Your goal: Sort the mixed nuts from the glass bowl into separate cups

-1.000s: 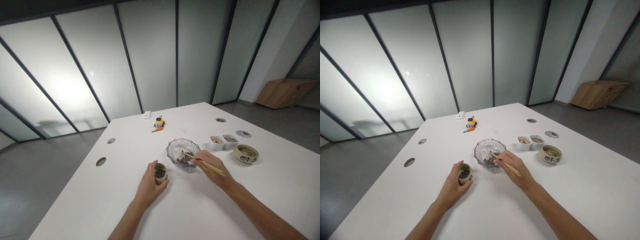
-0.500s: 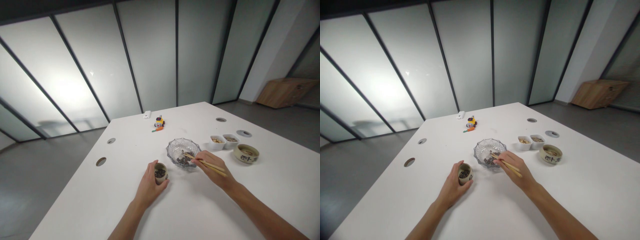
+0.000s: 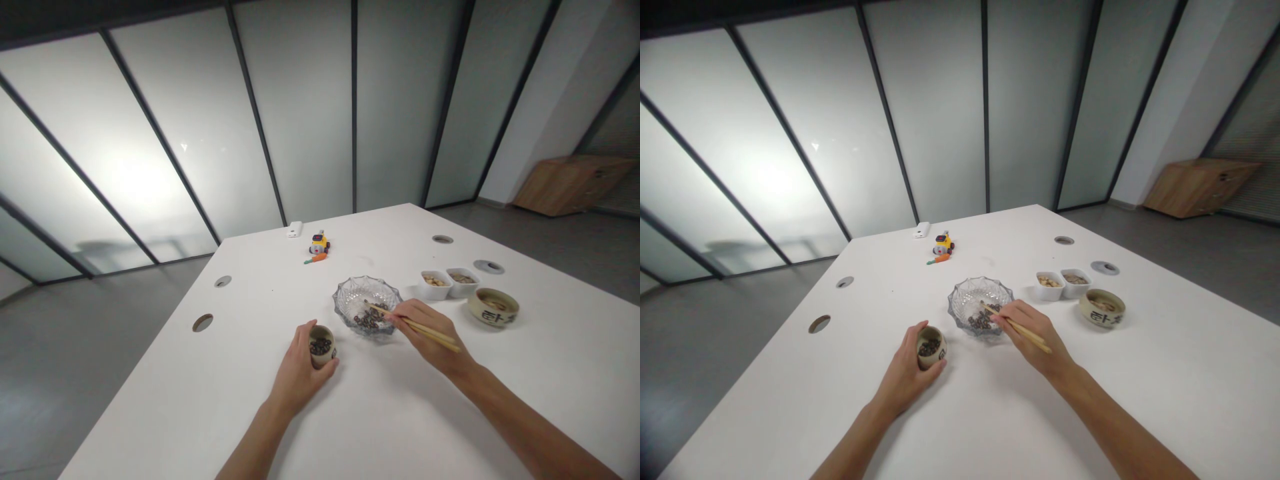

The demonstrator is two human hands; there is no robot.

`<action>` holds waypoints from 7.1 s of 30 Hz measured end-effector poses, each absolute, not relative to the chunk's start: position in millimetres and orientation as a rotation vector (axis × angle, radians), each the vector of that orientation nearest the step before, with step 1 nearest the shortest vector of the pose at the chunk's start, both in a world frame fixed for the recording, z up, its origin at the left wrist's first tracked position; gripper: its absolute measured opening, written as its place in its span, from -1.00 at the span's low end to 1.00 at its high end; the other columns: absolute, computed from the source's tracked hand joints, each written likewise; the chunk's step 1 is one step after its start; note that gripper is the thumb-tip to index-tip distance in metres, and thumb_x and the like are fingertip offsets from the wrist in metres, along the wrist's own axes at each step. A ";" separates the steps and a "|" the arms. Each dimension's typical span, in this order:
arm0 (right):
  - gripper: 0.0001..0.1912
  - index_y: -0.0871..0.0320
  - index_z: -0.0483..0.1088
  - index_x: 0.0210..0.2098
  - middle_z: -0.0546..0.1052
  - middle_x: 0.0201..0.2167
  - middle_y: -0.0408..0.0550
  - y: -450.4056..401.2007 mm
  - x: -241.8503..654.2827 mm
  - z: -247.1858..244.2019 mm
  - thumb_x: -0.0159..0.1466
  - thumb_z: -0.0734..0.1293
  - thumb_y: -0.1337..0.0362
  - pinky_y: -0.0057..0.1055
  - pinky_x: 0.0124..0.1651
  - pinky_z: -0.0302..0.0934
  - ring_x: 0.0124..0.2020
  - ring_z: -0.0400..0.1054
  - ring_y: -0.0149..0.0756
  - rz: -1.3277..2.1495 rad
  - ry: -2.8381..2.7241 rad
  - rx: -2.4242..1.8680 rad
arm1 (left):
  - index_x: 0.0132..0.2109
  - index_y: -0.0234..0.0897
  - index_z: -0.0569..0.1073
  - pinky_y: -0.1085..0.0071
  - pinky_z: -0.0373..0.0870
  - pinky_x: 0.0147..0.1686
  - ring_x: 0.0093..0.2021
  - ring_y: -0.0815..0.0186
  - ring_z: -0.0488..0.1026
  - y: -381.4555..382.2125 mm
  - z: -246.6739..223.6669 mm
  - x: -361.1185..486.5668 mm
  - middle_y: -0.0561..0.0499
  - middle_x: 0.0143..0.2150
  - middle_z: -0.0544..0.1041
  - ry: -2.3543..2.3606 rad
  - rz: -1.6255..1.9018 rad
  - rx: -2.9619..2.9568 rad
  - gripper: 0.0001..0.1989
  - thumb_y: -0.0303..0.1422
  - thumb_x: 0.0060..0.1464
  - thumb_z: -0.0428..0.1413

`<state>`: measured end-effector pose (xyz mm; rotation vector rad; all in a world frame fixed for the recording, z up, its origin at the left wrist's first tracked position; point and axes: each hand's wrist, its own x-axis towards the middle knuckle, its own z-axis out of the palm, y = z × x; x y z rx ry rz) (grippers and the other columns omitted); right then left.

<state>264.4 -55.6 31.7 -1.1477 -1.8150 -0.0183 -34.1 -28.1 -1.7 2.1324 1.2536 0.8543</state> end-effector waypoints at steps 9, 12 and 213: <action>-0.71 0.05 0.44 -0.34 0.56 -0.40 -0.07 -53.6 275.6 33.2 0.47 0.27 0.09 -0.35 -0.32 0.37 -0.38 0.47 -0.26 -0.115 -1.719 -1.267 | 0.34 -0.16 0.19 0.04 0.37 0.26 0.23 0.05 0.44 -27.4 -2.8 -34.0 -0.17 0.23 0.41 1.241 0.880 2.144 -0.29 -0.33 0.09 0.27; -0.71 0.05 0.46 -0.32 0.56 -0.40 -0.08 -53.5 273.6 33.3 0.48 0.27 0.09 -0.37 -0.32 0.38 -0.38 0.47 -0.28 -0.048 -1.749 -1.257 | 0.34 -0.15 0.19 0.04 0.37 0.25 0.22 0.05 0.45 -27.7 -2.6 -34.3 -0.17 0.23 0.40 1.240 0.878 2.144 -0.29 -0.33 0.10 0.27; -0.67 0.06 0.46 -0.30 0.55 -0.39 -0.09 -44.0 261.5 26.9 0.45 0.28 0.00 -0.32 -0.25 0.37 -0.36 0.45 -0.25 0.002 -1.743 -1.213 | 0.34 -0.18 0.20 0.01 0.40 0.24 0.21 -0.01 0.47 -39.6 1.2 -20.0 -0.20 0.26 0.42 1.278 0.844 2.135 -0.25 -0.30 0.05 0.29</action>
